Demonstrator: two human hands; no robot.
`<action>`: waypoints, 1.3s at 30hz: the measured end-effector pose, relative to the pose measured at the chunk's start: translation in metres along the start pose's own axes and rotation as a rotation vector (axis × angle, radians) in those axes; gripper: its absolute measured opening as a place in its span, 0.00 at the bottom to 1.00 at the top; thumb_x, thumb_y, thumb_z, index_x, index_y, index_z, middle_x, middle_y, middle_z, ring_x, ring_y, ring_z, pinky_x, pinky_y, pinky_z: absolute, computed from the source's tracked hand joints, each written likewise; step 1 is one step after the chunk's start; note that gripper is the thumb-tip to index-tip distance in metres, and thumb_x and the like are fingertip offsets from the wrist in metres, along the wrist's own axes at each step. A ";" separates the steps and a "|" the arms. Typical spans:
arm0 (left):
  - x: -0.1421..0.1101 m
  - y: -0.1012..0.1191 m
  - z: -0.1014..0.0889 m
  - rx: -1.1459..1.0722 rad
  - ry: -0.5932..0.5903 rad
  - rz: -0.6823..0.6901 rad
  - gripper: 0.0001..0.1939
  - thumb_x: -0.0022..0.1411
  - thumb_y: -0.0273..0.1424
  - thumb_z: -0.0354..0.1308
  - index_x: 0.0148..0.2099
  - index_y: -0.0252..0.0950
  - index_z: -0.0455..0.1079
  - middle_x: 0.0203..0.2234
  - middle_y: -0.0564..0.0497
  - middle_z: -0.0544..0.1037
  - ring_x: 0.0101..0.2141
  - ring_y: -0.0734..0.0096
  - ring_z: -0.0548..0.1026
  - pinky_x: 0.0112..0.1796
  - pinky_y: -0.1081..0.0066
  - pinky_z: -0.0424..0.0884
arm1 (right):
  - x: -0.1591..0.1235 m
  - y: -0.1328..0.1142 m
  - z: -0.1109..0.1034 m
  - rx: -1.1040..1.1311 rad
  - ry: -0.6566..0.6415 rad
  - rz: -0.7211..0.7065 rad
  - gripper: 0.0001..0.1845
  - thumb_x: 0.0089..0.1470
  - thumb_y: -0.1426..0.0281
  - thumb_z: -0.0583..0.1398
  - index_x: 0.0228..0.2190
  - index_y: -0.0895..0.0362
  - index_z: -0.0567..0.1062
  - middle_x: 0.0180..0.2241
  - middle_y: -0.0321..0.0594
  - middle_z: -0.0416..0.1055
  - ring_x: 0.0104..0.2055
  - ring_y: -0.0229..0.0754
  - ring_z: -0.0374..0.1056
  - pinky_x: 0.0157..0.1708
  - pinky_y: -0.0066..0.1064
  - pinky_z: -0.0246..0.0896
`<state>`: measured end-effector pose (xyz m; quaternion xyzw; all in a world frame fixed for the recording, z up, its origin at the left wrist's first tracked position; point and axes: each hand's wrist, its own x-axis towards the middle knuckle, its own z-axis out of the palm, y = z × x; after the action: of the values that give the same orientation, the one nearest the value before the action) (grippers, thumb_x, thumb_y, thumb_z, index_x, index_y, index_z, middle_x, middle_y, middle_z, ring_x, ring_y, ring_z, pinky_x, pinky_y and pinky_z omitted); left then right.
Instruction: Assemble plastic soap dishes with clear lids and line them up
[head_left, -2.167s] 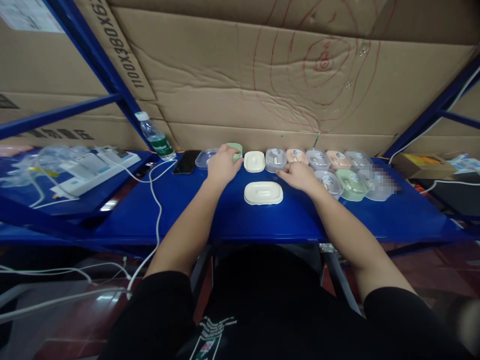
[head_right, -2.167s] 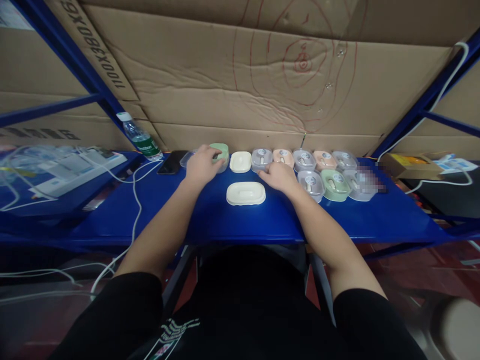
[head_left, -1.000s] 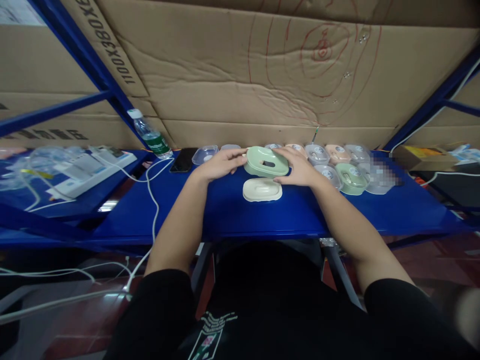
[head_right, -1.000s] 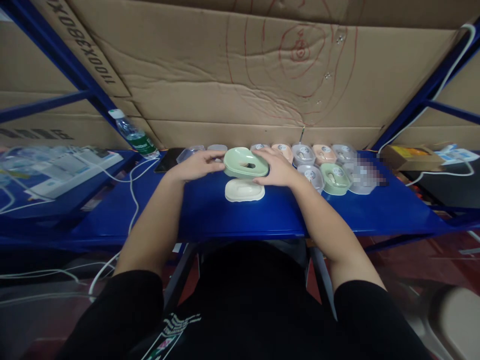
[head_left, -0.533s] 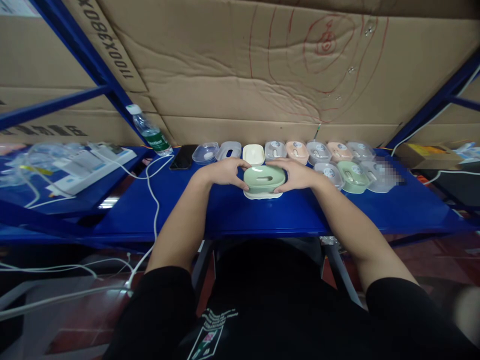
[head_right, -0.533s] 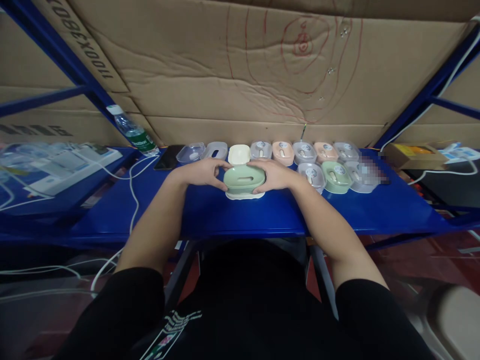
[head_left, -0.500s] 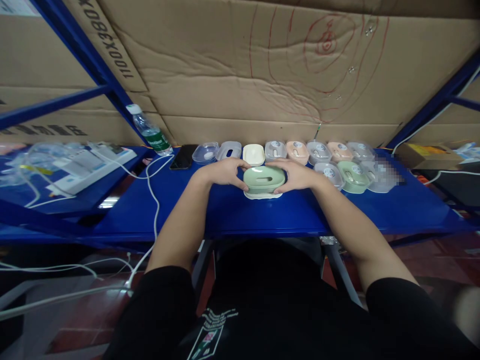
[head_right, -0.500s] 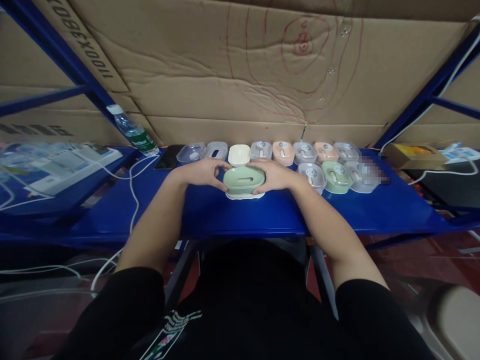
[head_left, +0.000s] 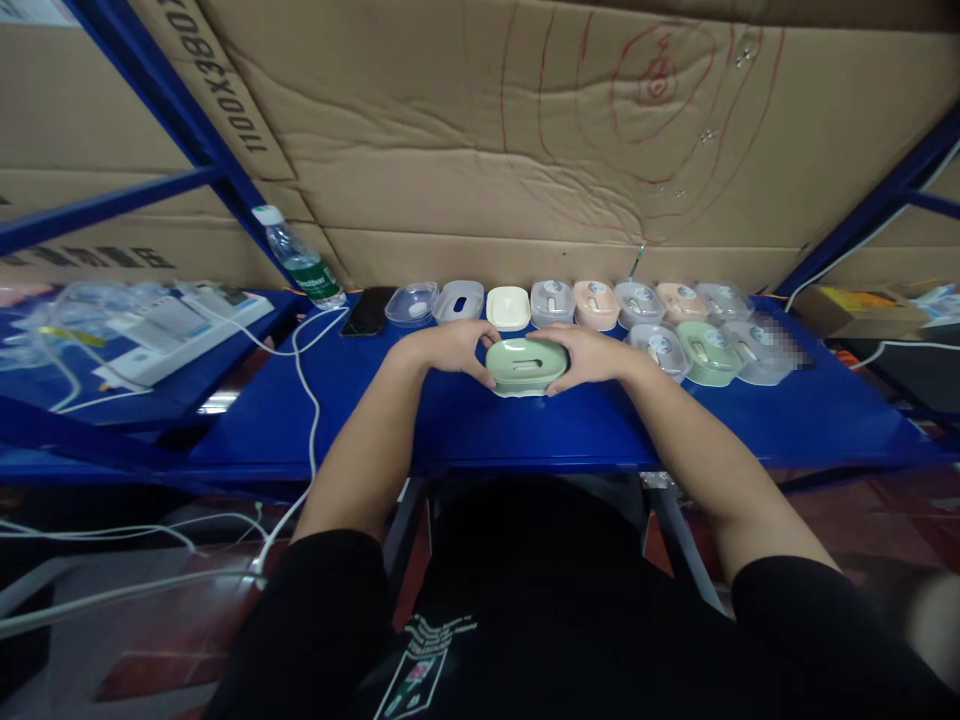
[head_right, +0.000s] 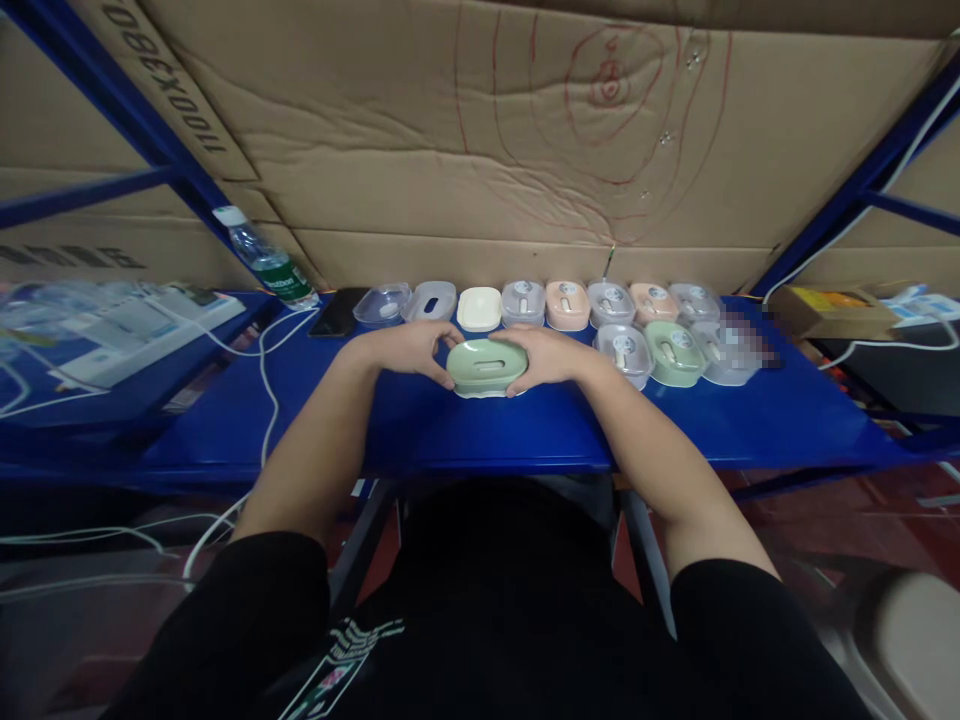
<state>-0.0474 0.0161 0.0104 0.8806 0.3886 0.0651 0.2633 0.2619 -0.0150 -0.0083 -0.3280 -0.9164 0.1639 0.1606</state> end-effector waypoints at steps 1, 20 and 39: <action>0.001 -0.002 0.001 0.007 -0.006 0.009 0.41 0.42 0.48 0.78 0.58 0.39 0.76 0.51 0.47 0.83 0.46 0.57 0.81 0.44 0.66 0.72 | 0.000 0.001 0.001 0.000 0.000 -0.001 0.59 0.43 0.50 0.78 0.71 0.52 0.68 0.66 0.51 0.73 0.67 0.66 0.70 0.68 0.59 0.65; 0.007 -0.010 0.008 -0.141 -0.004 0.030 0.41 0.41 0.46 0.81 0.56 0.38 0.76 0.49 0.44 0.84 0.41 0.59 0.81 0.41 0.64 0.73 | 0.000 0.006 0.012 -0.010 0.025 0.033 0.64 0.42 0.60 0.76 0.75 0.52 0.59 0.71 0.52 0.67 0.70 0.70 0.66 0.69 0.64 0.64; 0.009 -0.010 0.005 -0.131 0.131 0.012 0.43 0.48 0.49 0.78 0.62 0.36 0.73 0.45 0.44 0.83 0.45 0.55 0.80 0.45 0.63 0.72 | 0.006 0.040 0.022 0.081 0.146 0.071 0.75 0.44 0.51 0.79 0.80 0.50 0.45 0.79 0.56 0.51 0.79 0.73 0.51 0.75 0.70 0.48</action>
<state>-0.0464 0.0262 0.0005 0.8576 0.3947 0.1492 0.2941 0.2710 0.0138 -0.0435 -0.3646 -0.8826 0.1821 0.2344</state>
